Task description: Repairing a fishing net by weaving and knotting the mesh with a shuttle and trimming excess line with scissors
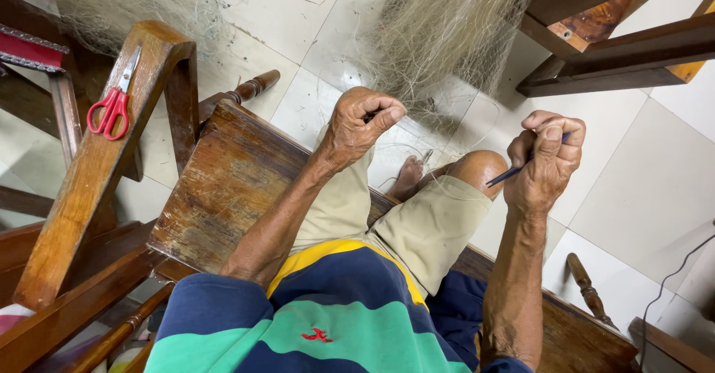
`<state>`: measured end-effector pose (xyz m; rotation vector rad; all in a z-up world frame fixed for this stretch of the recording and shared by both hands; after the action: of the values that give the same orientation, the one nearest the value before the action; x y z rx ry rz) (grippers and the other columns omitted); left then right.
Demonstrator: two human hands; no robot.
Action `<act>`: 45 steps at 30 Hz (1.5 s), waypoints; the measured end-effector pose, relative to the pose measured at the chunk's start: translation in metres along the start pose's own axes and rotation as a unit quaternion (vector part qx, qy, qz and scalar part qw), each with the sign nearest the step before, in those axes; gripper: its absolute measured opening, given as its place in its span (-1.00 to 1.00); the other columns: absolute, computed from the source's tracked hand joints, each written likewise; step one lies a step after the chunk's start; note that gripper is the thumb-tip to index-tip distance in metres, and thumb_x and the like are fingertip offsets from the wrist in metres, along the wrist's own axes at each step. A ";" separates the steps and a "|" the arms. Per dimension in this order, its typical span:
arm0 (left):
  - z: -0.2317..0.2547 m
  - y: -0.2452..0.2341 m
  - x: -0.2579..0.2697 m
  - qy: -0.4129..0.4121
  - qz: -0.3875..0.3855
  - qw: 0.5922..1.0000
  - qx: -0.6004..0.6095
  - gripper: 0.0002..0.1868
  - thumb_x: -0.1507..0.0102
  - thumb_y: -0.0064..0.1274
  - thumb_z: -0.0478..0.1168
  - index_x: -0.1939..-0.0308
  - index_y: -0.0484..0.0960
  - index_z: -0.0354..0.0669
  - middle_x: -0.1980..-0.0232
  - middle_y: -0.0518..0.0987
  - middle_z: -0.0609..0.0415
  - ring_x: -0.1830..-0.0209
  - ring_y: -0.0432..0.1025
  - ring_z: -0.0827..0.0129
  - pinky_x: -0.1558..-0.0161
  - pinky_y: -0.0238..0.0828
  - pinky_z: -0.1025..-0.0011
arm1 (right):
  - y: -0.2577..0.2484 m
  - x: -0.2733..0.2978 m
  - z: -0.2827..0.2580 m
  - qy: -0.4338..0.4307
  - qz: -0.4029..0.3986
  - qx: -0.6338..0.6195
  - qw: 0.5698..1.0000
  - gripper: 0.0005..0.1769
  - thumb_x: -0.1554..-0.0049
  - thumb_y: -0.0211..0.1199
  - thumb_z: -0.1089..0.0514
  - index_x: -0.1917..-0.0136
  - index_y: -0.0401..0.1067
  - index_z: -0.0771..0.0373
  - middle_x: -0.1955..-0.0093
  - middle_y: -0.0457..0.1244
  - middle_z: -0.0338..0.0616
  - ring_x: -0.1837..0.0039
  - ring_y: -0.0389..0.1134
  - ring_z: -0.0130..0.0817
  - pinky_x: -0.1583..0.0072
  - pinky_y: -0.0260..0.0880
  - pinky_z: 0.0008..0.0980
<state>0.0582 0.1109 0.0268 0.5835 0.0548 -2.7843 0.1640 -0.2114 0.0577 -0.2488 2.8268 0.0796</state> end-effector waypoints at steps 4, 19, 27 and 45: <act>0.011 -0.003 -0.002 0.005 0.005 1.000 -0.018 -0.83 -0.57 0.37 -0.21 -0.03 0.89 -0.27 0.31 0.67 -0.23 0.23 0.65 -0.17 0.09 0.60 0.02 | 0.004 0.001 0.000 0.026 0.008 -0.047 0.999 -0.76 -0.74 0.00 0.02 -0.20 0.25 0.14 -0.20 0.36 0.07 0.37 0.18 -0.61 0.24 0.23 -0.57; -0.019 0.006 0.016 -0.036 0.001 0.998 -0.052 -0.80 -0.60 0.31 -0.10 0.07 0.87 -0.07 0.36 0.61 0.01 0.25 0.57 0.27 0.06 0.56 0.28 | 0.014 0.016 0.011 0.079 0.015 -0.207 0.975 -0.85 -0.73 -0.06 0.06 -0.21 0.17 -0.02 -0.07 0.28 -0.26 0.41 0.10 -0.74 0.19 0.18 -0.63; -0.011 0.007 0.011 -0.027 0.029 0.997 -0.069 -0.79 -0.60 0.31 -0.07 0.11 0.85 0.02 0.40 0.57 0.06 0.32 0.54 0.25 0.13 0.56 0.33 | 0.005 0.027 0.008 0.083 0.025 -0.210 0.974 -0.81 -0.71 0.00 0.08 -0.16 0.17 -0.03 0.03 0.23 -0.30 0.41 0.02 -0.81 0.21 0.13 -0.70; -0.070 0.018 0.025 -0.078 0.058 0.995 -0.011 -0.76 -0.60 0.31 -0.12 0.12 0.83 -0.14 0.48 0.60 0.07 0.44 0.50 0.42 0.23 0.57 0.35 | 0.024 0.046 0.019 0.039 0.071 -0.127 0.989 -0.79 -0.70 0.06 0.10 -0.13 0.23 0.04 0.06 0.29 -0.14 0.42 0.06 -0.74 0.26 0.19 -0.58</act>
<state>0.0684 0.0936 -0.0474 0.3504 0.0172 -2.7026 0.1223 -0.1940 0.0263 -0.1078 2.9063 0.4735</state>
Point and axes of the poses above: each hand's wrist, its own x-axis away from the middle knuckle, its own y-axis out of the palm, z = x × y, the point moved 5 cm from there along -x, towards the middle knuckle
